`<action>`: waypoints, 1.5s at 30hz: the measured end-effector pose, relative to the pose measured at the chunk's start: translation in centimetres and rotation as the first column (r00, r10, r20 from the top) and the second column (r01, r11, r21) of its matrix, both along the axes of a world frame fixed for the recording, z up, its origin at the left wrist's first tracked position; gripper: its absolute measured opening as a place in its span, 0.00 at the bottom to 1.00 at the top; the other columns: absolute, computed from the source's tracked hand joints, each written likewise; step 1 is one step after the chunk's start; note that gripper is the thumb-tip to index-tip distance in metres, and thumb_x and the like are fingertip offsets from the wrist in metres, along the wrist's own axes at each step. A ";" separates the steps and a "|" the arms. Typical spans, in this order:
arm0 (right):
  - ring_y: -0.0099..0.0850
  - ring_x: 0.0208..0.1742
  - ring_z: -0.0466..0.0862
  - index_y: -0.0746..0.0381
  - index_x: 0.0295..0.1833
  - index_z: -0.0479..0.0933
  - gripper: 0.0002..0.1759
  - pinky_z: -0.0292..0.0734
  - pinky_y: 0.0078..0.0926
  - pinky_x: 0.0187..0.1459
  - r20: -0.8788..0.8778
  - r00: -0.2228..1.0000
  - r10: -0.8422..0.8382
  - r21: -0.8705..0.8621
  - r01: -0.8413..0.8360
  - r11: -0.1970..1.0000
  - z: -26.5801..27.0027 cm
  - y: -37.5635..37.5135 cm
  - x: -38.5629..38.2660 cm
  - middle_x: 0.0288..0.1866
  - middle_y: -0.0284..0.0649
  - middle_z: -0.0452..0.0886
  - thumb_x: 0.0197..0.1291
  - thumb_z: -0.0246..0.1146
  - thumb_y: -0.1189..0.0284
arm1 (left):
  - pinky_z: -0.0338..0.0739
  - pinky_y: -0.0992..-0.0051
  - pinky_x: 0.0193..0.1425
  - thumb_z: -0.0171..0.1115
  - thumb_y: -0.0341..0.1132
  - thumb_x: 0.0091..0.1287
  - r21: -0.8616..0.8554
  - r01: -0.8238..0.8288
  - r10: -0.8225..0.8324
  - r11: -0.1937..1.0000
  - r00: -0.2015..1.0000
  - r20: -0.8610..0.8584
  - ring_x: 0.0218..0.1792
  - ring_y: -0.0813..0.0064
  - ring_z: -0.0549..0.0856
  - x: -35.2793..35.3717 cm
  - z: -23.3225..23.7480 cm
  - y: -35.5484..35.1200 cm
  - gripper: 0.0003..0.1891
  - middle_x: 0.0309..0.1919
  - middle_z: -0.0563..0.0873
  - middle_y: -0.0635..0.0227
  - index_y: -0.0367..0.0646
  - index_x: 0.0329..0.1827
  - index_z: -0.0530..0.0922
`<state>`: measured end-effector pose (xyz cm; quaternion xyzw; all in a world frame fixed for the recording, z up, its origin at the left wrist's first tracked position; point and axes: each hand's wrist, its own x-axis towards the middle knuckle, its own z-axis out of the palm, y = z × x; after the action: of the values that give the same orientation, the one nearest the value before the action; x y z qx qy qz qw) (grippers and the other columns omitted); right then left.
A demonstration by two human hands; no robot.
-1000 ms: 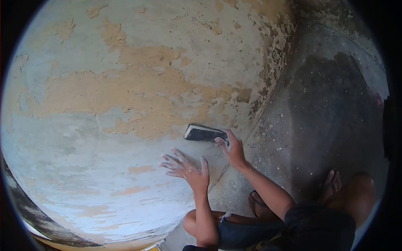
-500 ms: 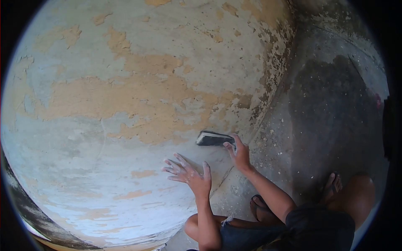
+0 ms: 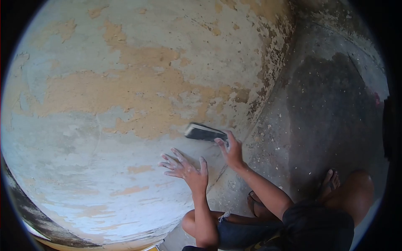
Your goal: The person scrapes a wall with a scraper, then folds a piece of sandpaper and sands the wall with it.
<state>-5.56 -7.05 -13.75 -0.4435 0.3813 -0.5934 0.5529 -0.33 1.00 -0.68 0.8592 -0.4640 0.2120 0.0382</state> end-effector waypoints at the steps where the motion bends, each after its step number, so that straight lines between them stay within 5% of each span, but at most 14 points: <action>1: 0.52 0.35 0.85 0.62 0.56 0.75 0.21 0.76 0.41 0.35 0.004 1.000 -0.006 -0.011 0.006 1.000 -0.4 -0.2 -0.2 0.34 0.53 0.83 0.66 0.66 0.59 | 0.22 0.31 0.72 0.67 0.48 0.56 0.000 0.002 -0.002 1.000 1.000 -0.007 0.77 0.32 0.27 0.0 0.0 0.0 0.55 0.80 0.34 0.40 0.44 0.83 0.43; 4: 0.56 0.40 0.84 0.63 0.54 0.75 0.20 0.77 0.43 0.39 -0.044 0.995 0.088 0.171 -0.080 0.982 -1.0 -0.5 -0.7 0.37 0.55 0.83 0.66 0.66 0.60 | 0.21 0.31 0.72 0.68 0.48 0.56 -0.010 0.020 -0.020 1.000 1.000 -0.022 0.77 0.32 0.27 -0.1 -0.1 -0.3 0.55 0.80 0.34 0.40 0.44 0.83 0.43; 6: 0.55 0.39 0.85 0.64 0.55 0.75 0.21 0.78 0.42 0.38 0.013 1.000 -0.009 0.035 0.008 0.999 -0.1 0.4 0.2 0.36 0.54 0.84 0.66 0.66 0.60 | 0.21 0.31 0.72 0.68 0.48 0.56 -0.002 0.006 -0.006 1.000 0.999 -0.032 0.77 0.32 0.27 -0.2 -0.3 0.3 0.56 0.80 0.34 0.40 0.44 0.83 0.43; 14: 0.56 0.40 0.85 0.65 0.53 0.75 0.22 0.78 0.42 0.38 -0.038 0.998 0.056 0.137 -0.050 0.989 -1.4 0.5 0.1 0.36 0.55 0.84 0.66 0.65 0.58 | 0.20 0.32 0.72 0.68 0.49 0.55 0.009 0.010 -0.010 1.000 1.000 -0.008 0.77 0.33 0.26 0.3 -0.4 0.1 0.56 0.80 0.34 0.39 0.43 0.83 0.43; 20: 0.52 0.35 0.85 0.65 0.53 0.74 0.22 0.77 0.42 0.36 0.010 1.000 0.011 -0.011 -0.011 1.000 0.0 0.5 1.0 0.32 0.53 0.83 0.66 0.66 0.58 | 0.20 0.31 0.72 0.68 0.49 0.55 0.007 -0.002 0.002 1.000 1.000 0.004 0.77 0.32 0.26 0.1 -0.3 -0.2 0.56 0.80 0.34 0.38 0.42 0.83 0.44; 24: 0.52 0.37 0.85 0.65 0.53 0.74 0.22 0.77 0.42 0.38 -0.021 0.992 0.127 0.137 -0.122 0.983 -1.5 0.6 0.7 0.34 0.52 0.83 0.65 0.67 0.59 | 0.20 0.31 0.72 0.68 0.49 0.55 0.020 -0.002 0.002 1.000 1.000 -0.015 0.77 0.32 0.26 0.2 -0.4 -0.5 0.56 0.80 0.34 0.38 0.42 0.83 0.44; 30: 0.52 0.41 0.86 0.65 0.54 0.74 0.21 0.79 0.40 0.40 -0.021 0.998 0.059 -0.031 -0.059 0.998 -0.4 0.0 0.1 0.36 0.52 0.84 0.65 0.67 0.60 | 0.20 0.31 0.71 0.68 0.49 0.55 -0.007 0.005 -0.005 1.000 1.000 0.019 0.77 0.32 0.26 0.0 -0.3 -0.3 0.56 0.80 0.34 0.39 0.42 0.83 0.44; 34: 0.54 0.43 0.85 0.66 0.54 0.74 0.21 0.79 0.42 0.43 0.058 0.997 0.045 0.099 -0.050 0.994 -0.8 0.4 0.0 0.39 0.53 0.85 0.65 0.67 0.61 | 0.20 0.31 0.72 0.68 0.49 0.55 -0.001 0.021 -0.021 1.000 1.000 -0.005 0.77 0.32 0.26 0.4 -0.3 -0.6 0.56 0.80 0.34 0.39 0.43 0.83 0.43; 45: 0.54 0.42 0.85 0.66 0.52 0.73 0.21 0.78 0.41 0.41 -0.018 0.993 0.116 0.055 -0.115 0.992 1.0 1.4 -0.4 0.38 0.54 0.84 0.66 0.66 0.60 | 0.20 0.31 0.71 0.68 0.49 0.55 0.019 -0.002 0.003 1.000 1.000 -0.027 0.77 0.32 0.26 0.0 -0.6 0.6 0.56 0.80 0.34 0.40 0.43 0.83 0.43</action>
<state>-5.99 -5.69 -12.74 -0.4560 0.3770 -0.5451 0.5939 -0.30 1.55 -1.30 0.8629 -0.4644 0.1959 0.0361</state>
